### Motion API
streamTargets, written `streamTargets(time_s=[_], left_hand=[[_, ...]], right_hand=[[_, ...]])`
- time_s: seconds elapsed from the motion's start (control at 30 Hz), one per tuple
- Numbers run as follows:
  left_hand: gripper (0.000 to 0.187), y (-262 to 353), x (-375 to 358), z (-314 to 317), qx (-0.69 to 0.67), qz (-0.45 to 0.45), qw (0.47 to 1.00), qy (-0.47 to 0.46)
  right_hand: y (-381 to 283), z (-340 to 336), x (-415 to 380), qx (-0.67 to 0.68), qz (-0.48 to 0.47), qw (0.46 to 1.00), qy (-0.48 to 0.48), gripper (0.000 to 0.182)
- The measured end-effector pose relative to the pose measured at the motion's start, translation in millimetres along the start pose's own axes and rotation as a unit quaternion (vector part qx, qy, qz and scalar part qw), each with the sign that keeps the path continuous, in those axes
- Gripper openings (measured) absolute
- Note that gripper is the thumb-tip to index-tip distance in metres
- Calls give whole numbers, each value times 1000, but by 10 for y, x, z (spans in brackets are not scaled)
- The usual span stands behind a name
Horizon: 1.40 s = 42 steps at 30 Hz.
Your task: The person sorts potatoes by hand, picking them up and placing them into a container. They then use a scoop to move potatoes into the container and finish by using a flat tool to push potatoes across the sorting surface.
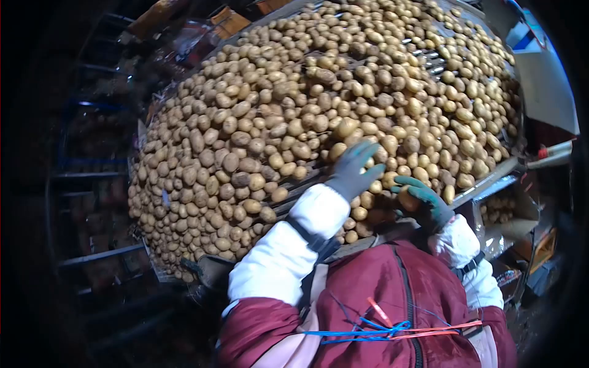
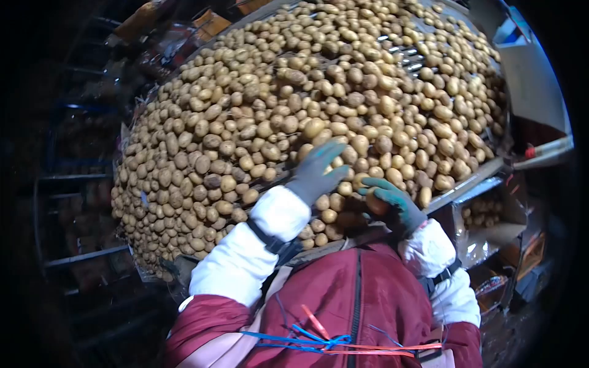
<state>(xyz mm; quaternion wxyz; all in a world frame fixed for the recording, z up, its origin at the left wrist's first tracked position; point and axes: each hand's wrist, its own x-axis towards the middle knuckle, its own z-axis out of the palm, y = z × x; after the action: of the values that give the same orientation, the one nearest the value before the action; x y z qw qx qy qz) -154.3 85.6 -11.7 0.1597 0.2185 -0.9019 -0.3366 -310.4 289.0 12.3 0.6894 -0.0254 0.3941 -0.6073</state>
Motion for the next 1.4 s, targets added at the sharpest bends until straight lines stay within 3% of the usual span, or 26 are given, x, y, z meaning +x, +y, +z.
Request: streamTargets(time_s=[0.03,0.07,0.1,0.13,0.17,0.23,0.3,0.37,0.4,0.43,0.47,0.5,0.63,0.7,0.77,0.8,0.83,0.93,1.0,1.03,1.1,1.17,1.2,1.27,1.3,1.4], left_hand=[[51,15,-114,-56,-11,-4,1000,19],[46,30,-194,-77,-211,-166,963,-36],[42,312,-211,-299,-241,-273,930,-44],[39,28,-381,-156,-126,-188,974,15],[40,293,-339,-307,-106,-197,975,13],[40,558,-335,-246,-198,-215,956,-3],[58,787,-276,-108,-222,-204,950,-85],[70,1015,-190,73,-67,-43,993,-88],[76,1085,-188,213,-34,-36,996,-76],[75,1146,-153,295,-30,-40,996,-67],[72,1120,-117,292,-98,-42,991,-77],[69,1117,-22,357,-170,-34,980,-98],[76,1156,79,555,-465,-169,856,-148],[79,1208,180,640,-386,-78,906,-154],[79,1687,219,689,-465,-181,844,-197],[77,1503,270,880,-219,28,950,-220],[75,1617,304,932,-188,50,955,-226],[73,1699,332,1078,-236,46,937,-252],[67,1695,339,1053,-214,48,943,-251],[67,1648,325,1021,-210,46,944,-250],[63,1512,248,953,-224,-71,937,-257],[57,1415,104,925,-282,-158,922,-214],[55,1273,33,915,-275,-163,923,-214],[52,1100,-136,743,-208,-167,944,-196],[51,1062,-209,701,-153,-164,957,-184],[50,937,-445,652,-215,-210,942,-147]], right_hand=[[-26,36,-27,21,13,1000,-10,45],[46,-16,7,-95,-54,994,-26,47],[134,-99,38,-210,-112,971,-37,49],[106,-124,50,-112,-65,991,-31,52],[56,-129,87,-11,-26,999,-30,55],[-66,-29,32,136,55,989,-24,55],[30,-216,119,186,51,976,-105,55],[233,-386,157,175,3,981,-89,62],[353,-538,253,-145,-175,967,-113,71],[204,-470,84,-327,-284,896,-98,66],[201,-522,38,-68,-128,985,-94,63],[168,-661,-93,203,25,976,-75,60],[-147,-462,-490,63,-99,993,-18,50],[-282,-488,-679,145,-54,988,-5,47],[-304,-596,-764,136,42,989,31,35],[-266,-521,-787,160,-47,985,54,26],[-89,-873,-627,51,-153,986,-41,25],[-181,-1161,-974,28,-162,986,-23,27],[-239,-1285,-1313,97,-134,971,170,46],[-200,-1551,-1400,84,-156,967,185,49],[-336,-1733,-1718,91,-221,955,176,51],[-428,-2224,-1873,-24,-269,947,173,52],[-470,-2522,-1974,-170,-251,913,274,51],[-634,-3052,-2109,-410,-305,789,340,51],[-672,-3210,-2100,-253,-291,851,357,45],[-796,-3081,-1792,-97,-280,909,292,38]])
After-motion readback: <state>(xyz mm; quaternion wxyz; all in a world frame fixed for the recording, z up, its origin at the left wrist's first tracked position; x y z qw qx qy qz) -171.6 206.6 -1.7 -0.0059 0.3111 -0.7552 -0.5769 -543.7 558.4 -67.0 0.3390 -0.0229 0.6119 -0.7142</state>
